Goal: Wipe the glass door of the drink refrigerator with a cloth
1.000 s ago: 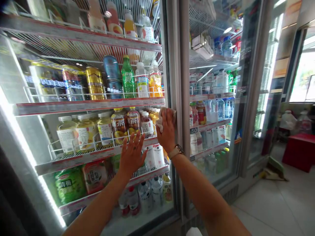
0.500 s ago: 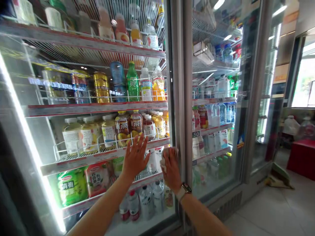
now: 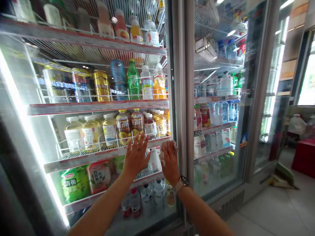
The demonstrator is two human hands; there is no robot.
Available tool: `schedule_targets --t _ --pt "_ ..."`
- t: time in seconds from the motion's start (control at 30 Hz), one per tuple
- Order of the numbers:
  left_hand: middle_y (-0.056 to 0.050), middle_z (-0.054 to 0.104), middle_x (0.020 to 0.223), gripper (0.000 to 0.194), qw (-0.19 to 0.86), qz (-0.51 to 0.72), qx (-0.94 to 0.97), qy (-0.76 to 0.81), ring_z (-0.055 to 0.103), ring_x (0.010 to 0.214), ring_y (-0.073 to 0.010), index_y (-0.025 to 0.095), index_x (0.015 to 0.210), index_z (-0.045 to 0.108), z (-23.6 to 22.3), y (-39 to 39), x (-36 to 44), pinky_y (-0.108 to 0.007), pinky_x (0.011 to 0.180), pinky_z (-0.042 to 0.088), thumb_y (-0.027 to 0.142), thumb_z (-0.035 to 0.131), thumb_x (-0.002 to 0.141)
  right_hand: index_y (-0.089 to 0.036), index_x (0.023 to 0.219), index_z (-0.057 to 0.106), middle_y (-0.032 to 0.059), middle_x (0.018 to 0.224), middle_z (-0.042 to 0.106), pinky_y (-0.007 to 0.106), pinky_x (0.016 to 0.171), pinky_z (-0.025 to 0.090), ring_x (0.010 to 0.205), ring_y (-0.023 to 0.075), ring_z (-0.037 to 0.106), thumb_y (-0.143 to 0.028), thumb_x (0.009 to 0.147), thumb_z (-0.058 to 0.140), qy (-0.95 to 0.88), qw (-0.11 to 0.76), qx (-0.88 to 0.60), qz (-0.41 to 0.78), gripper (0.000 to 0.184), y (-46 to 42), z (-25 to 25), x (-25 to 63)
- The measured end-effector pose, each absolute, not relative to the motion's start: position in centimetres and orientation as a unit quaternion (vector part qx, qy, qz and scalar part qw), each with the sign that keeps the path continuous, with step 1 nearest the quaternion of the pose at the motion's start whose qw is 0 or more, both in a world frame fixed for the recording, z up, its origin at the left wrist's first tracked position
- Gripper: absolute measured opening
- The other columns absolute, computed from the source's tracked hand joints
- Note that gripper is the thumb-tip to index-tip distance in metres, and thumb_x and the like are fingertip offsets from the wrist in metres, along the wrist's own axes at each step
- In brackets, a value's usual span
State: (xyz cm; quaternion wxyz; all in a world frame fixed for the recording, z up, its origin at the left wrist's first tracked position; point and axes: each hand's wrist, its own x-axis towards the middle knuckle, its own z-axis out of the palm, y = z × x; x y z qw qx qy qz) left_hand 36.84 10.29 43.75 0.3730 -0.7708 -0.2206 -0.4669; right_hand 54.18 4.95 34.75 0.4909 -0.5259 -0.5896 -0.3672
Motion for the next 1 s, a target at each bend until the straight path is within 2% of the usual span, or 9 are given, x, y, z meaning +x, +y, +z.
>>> schedule_targets --t 0.1,0.17,0.37,0.5,0.6,0.73,0.83,0.9,1.0 --pt "-0.013 0.027 0.16 0.077 0.373 -0.46 -0.774 -0.224 0.015 0.152 -0.0282 0.014 0.158 0.009 43.6 10.3 36.9 -0.049 0.125 0.008 0.04 0.048 0.096 -0.025 0.16 0.008 0.0076 0.167 0.007 0.062 0.118 0.03 0.153 0.0305 0.01 -0.015 0.097 0.041 -0.608 0.467 -0.531 -0.359 0.072 4.3 30.1 53.6" --pt "-0.013 0.027 0.16 0.077 0.373 -0.455 -0.777 -0.225 0.015 0.152 -0.029 0.013 0.158 0.009 43.6 10.2 37.0 -0.05 0.125 0.009 0.04 0.047 0.097 -0.025 0.16 0.009 0.0076 0.167 0.005 0.062 0.117 0.031 0.153 0.0311 0.008 -0.014 0.097 0.041 -0.616 0.465 -0.528 -0.353 0.072 4.2 30.3 53.2" --pt "-0.012 0.026 0.161 0.075 0.359 -0.441 -0.804 -0.171 0.019 0.152 -0.0263 0.014 0.158 0.006 45.3 9.1 34.8 -0.045 0.123 0.019 0.037 0.044 0.098 -0.03 0.159 0.001 0.0033 0.168 0.008 0.058 0.122 0.025 0.154 0.0265 0.007 -0.02 0.1 0.039 -0.651 0.475 -0.464 -0.368 0.072 5.7 44.0 50.9" --pt "-0.01 0.025 0.162 0.073 0.376 -0.483 -0.771 -0.173 0.015 0.153 -0.0237 0.016 0.159 0.009 47.7 9.5 30.0 -0.046 0.125 0.014 0.037 0.044 0.098 -0.027 0.16 0.003 0.0048 0.167 0.01 0.054 0.124 0.019 0.154 0.0249 0.008 -0.023 0.099 0.042 -0.66 0.473 -0.445 -0.377 0.072 6.4 50.8 49.5" --pt "-0.01 0.02 0.163 0.073 0.379 -0.521 -0.727 -0.236 0.01 0.153 -0.0243 0.016 0.158 0.013 48.4 10.7 26.1 -0.047 0.126 0.007 0.039 0.046 0.097 -0.024 0.16 0.005 0.0078 0.166 0.015 0.055 0.123 0.018 0.153 0.0258 0.016 -0.022 0.097 0.043 -0.675 0.454 -0.44 -0.381 0.074 6.4 48.8 48.4" --pt "-0.008 0.017 0.164 0.076 0.376 -0.519 -0.722 -0.26 0.011 0.153 -0.026 0.021 0.159 0.011 47.4 12.4 23.5 -0.048 0.126 0.005 0.042 0.049 0.097 -0.021 0.159 0.014 0.0109 0.161 0.031 0.052 0.121 0.022 0.143 0.0248 0.04 -0.013 0.09 0.044 -0.74 0.357 -0.435 -0.369 0.076 5.6 39.9 47.0" --pt "-0.006 0.019 0.164 0.078 0.362 -0.518 -0.73 -0.261 0.012 0.152 -0.0277 0.023 0.159 0.011 46.7 12.8 23.4 -0.049 0.127 0.006 0.044 0.052 0.095 -0.022 0.158 0.023 0.0078 0.152 0.047 0.045 0.119 0.028 0.13 0.0204 0.054 -0.007 0.088 0.042 -0.776 0.29 -0.426 -0.363 0.073 4.7 34.0 46.4" --pt "-0.006 0.018 0.164 0.079 0.357 -0.514 -0.733 -0.266 0.012 0.152 -0.0281 0.024 0.159 0.009 46.6 12.7 23.5 -0.05 0.127 0.007 0.044 0.051 0.095 -0.024 0.156 0.027 0.0044 0.148 0.052 0.04 0.117 0.032 0.128 0.0179 0.055 -0.005 0.089 0.04 -0.788 0.269 -0.412 -0.37 0.071 4.4 32.8 46.3" --pt "-0.006 0.018 0.164 0.079 0.359 -0.508 -0.733 -0.273 0.012 0.152 -0.0273 0.024 0.159 0.007 46.6 12.6 23.6 -0.049 0.127 0.008 0.043 0.051 0.095 -0.026 0.158 0.022 0.0029 0.149 0.052 0.039 0.118 0.031 0.134 0.0165 0.051 -0.006 0.094 0.038 -0.77 0.296 -0.405 -0.394 0.069 4.9 36.3 46.0"
